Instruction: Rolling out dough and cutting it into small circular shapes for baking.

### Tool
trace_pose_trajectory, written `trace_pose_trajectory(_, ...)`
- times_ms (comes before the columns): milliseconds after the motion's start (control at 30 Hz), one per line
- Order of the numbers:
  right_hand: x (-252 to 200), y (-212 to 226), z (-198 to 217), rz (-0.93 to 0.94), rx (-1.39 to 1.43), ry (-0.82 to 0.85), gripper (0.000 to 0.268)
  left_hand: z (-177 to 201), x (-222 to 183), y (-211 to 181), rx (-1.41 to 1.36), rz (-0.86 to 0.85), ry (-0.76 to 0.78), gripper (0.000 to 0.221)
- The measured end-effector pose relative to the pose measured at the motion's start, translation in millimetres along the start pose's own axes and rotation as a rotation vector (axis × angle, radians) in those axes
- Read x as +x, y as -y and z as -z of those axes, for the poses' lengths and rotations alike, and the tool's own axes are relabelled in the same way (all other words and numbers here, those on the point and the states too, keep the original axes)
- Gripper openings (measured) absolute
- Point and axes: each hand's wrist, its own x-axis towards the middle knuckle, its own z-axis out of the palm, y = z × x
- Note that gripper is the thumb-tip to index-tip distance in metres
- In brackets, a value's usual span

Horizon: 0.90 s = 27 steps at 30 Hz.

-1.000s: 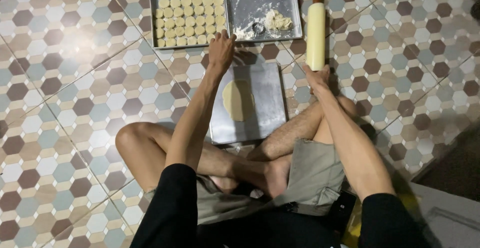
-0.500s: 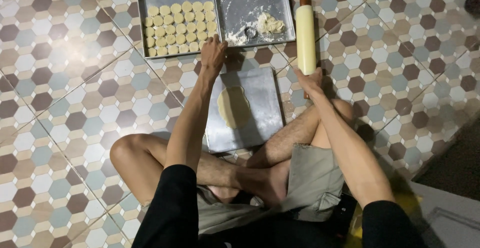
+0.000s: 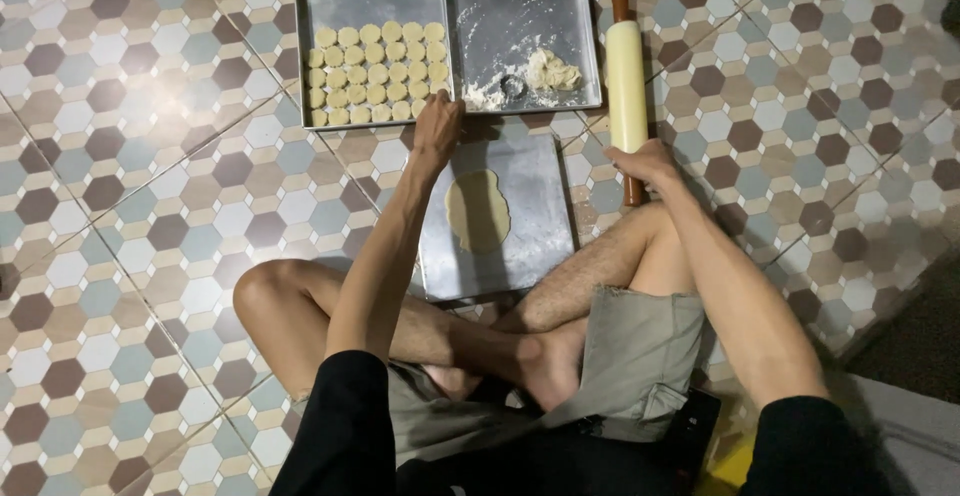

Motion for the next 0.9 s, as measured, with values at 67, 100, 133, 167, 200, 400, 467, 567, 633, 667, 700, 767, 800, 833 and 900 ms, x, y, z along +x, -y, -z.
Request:
trace_pose_trajectory(67,12,-9,-4,-0.005,-0.016,0.008,0.067,-5,-4,-3,-0.013,-0.013,0.012,0.015)
trace_pose_trajectory(100,18,-12,-6,-0.006,-0.034,0.014,0.071,-7,-5,-5,-0.027,-0.023,0.021,0.019)
trace_pose_trajectory(133,17,-13,-6,-0.006,-0.033,0.015,0.071,-7,-7,-8,-0.025,-0.022,0.022,0.019)
trace_pose_trajectory(167,17,-13,-6,0.002,-0.051,0.017,0.074,-6,-9,-11,-0.068,-0.010,0.015,0.014)
trace_pose_trajectory(200,17,-14,-5,0.010,-0.070,0.019,0.077,-6,-10,-14,-0.110,0.002,0.007,0.013)
trace_pose_trajectory(400,-12,3,13,-0.001,-0.060,0.082,0.080,23,-22,-29,-0.195,0.004,0.008,0.016)
trace_pose_trajectory(467,-5,-2,14,0.008,-0.057,0.078,0.077,17,-21,-27,-0.207,0.009,0.006,0.016)
trace_pose_trajectory(567,20,-17,8,0.028,-0.058,0.068,0.075,19,-25,-27,-0.214,0.021,0.011,0.017)
trace_pose_trajectory(633,20,-18,12,0.038,-0.062,0.060,0.075,23,-27,-29,-0.210,0.028,0.018,0.018)
trace_pose_trajectory(667,10,-12,18,0.030,-0.058,0.087,0.077,24,-28,-30,-0.232,0.026,0.011,0.018)
trace_pose_trajectory(700,-1,-6,24,0.023,-0.055,0.117,0.080,26,-30,-29,-0.253,0.026,0.006,0.019)
trace_pose_trajectory(767,4,-10,23,0.041,-0.072,0.122,0.083,19,-30,-26,-0.233,0.016,0.002,0.020)
trace_pose_trajectory(800,8,-12,23,0.058,-0.089,0.126,0.086,15,-29,-25,-0.214,0.005,-0.003,0.021)
trace_pose_trajectory(833,-4,-6,29,0.060,-0.089,0.128,0.086,17,-31,-25,-0.213,0.006,-0.003,0.021)
trace_pose_trajectory(900,-26,7,42,0.085,-0.117,0.075,0.091,20,-33,-25,-0.227,-0.018,-0.010,0.022)
